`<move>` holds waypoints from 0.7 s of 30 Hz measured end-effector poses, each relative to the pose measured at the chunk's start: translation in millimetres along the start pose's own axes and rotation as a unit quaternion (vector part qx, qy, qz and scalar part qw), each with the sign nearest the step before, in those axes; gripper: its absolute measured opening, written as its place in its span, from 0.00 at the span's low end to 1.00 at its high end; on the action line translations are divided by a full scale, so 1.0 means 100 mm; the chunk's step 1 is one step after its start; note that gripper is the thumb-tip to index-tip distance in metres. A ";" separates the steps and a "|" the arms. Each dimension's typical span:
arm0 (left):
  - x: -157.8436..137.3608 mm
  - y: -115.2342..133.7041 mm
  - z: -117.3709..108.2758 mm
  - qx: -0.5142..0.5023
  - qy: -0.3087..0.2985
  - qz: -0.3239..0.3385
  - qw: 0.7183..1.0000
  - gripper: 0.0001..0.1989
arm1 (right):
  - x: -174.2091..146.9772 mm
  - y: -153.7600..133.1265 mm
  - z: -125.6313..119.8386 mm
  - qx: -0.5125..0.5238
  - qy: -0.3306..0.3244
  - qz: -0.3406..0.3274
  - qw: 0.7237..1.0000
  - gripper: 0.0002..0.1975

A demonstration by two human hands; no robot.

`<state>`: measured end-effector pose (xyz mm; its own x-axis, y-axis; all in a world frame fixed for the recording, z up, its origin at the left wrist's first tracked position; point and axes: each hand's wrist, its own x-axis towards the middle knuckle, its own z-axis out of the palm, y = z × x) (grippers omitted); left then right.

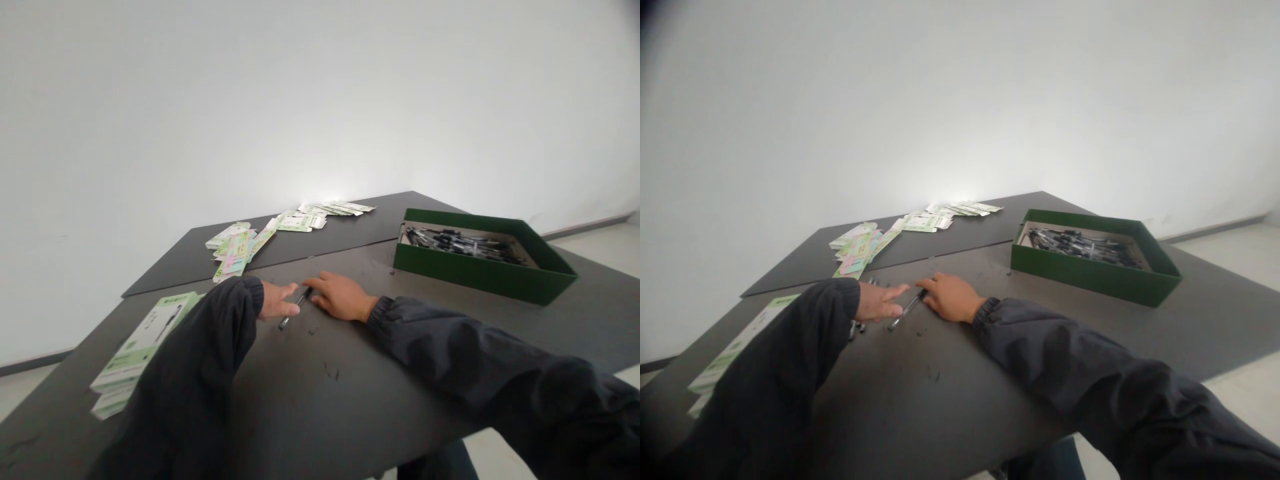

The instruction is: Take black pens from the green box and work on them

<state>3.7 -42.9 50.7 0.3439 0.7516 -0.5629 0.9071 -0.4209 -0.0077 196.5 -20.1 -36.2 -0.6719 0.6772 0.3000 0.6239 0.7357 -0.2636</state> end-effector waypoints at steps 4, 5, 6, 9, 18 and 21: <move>-0.09 -0.09 0.01 0.010 0.008 0.007 1.000 0.40 | 0.06 -0.14 0.10 -0.004 -0.022 -0.026 0.999 0.19; -0.10 -0.12 0.03 0.006 0.020 0.014 1.000 0.40 | 0.10 -0.17 0.13 -0.008 -0.024 -0.020 0.999 0.19; -0.12 -0.15 0.06 -0.008 0.026 0.020 0.999 0.41 | 0.15 -0.21 0.16 -0.011 -0.027 -0.011 1.000 0.19; -0.15 -0.24 0.15 -0.056 0.013 0.032 0.998 0.41 | 0.33 -0.32 0.27 -0.020 -0.016 0.008 1.000 0.20; -0.16 -0.14 0.27 -0.025 0.055 0.023 0.998 0.41 | 0.75 -0.60 0.56 0.023 -0.018 -0.037 0.999 0.16; -0.17 -0.08 0.28 -0.005 0.056 -0.011 0.998 0.42 | 0.81 -0.63 0.57 0.030 -0.005 -0.059 0.998 0.15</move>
<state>-15.9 -66.7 36.8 0.3488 0.8124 -0.4673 0.9165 -0.3998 -0.0110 80.2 -10.8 -47.9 -0.7430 0.5856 0.3239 0.5157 0.8095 -0.2806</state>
